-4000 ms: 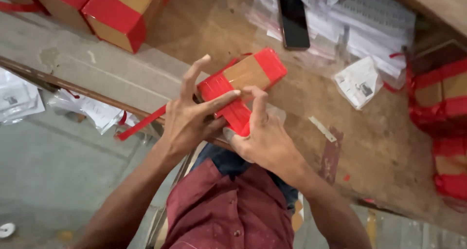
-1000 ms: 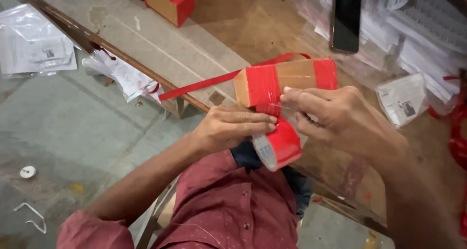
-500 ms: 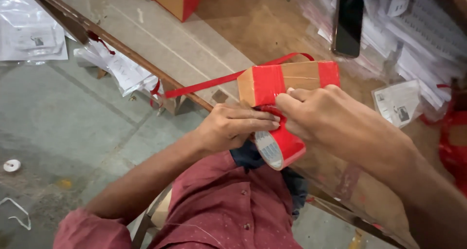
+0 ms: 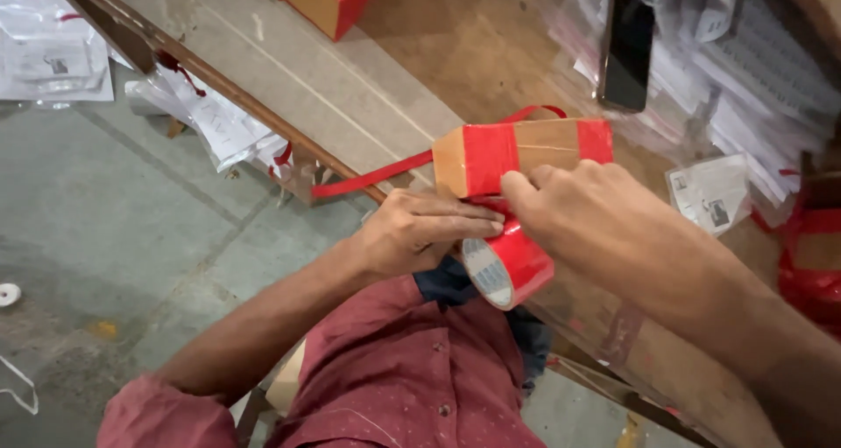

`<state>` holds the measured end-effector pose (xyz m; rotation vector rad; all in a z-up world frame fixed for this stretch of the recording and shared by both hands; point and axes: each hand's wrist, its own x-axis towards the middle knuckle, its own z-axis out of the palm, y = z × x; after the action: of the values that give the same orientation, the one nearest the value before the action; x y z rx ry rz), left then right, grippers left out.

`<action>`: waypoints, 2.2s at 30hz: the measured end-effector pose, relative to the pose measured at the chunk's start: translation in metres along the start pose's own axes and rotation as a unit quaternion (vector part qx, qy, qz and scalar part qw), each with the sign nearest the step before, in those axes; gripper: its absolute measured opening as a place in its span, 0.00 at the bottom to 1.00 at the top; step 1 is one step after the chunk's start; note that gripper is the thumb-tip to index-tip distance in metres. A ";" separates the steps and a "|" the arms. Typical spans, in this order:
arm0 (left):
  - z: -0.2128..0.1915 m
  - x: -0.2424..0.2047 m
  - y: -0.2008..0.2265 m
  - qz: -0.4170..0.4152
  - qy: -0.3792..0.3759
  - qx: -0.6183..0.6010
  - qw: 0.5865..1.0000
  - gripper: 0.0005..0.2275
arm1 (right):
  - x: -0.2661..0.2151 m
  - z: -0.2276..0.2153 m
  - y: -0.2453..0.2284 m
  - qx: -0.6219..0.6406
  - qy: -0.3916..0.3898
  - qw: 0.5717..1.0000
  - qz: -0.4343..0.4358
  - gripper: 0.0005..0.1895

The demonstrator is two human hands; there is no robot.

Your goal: Packing small cardboard boxes with red adhesive tape and placing them in a pile on a workbench.

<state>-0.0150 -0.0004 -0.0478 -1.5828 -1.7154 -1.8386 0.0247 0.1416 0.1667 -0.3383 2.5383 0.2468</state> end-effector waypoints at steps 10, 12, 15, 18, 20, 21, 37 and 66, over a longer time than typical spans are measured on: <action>-0.003 -0.002 -0.001 0.027 -0.006 -0.017 0.999 0.20 | -0.005 0.012 0.022 -0.118 0.019 0.993 -0.012 0.13; -0.007 -0.001 0.001 0.028 -0.008 -0.026 0.999 0.20 | -0.018 0.022 0.033 -0.076 -0.009 0.997 0.025 0.12; -0.009 -0.001 0.005 0.009 -0.017 -0.063 0.998 0.21 | -0.045 0.061 0.050 0.041 0.170 0.984 -0.015 0.09; -0.010 -0.002 0.011 0.020 -0.022 -0.087 0.996 0.19 | -0.053 0.102 0.041 0.226 0.328 0.914 0.078 0.12; -0.010 -0.001 0.018 0.018 -0.033 -0.080 0.996 0.19 | -0.048 0.120 0.027 0.439 0.279 0.773 0.363 0.09; -0.008 0.000 0.020 0.020 -0.037 -0.079 0.996 0.19 | -0.045 0.134 0.028 0.442 0.283 0.770 0.363 0.09; 0.013 -0.005 0.032 0.009 -0.057 -0.051 0.997 0.14 | -0.017 0.111 0.054 0.157 0.529 0.834 0.024 0.19; 0.002 0.010 0.054 0.031 -0.119 -0.083 0.989 0.22 | 0.018 0.134 0.082 0.025 0.479 0.876 -0.053 0.48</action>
<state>0.0206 -0.0112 -0.0067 -1.9679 -1.6163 -1.8704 0.0543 0.2486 0.0541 -0.7149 3.4707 -0.0678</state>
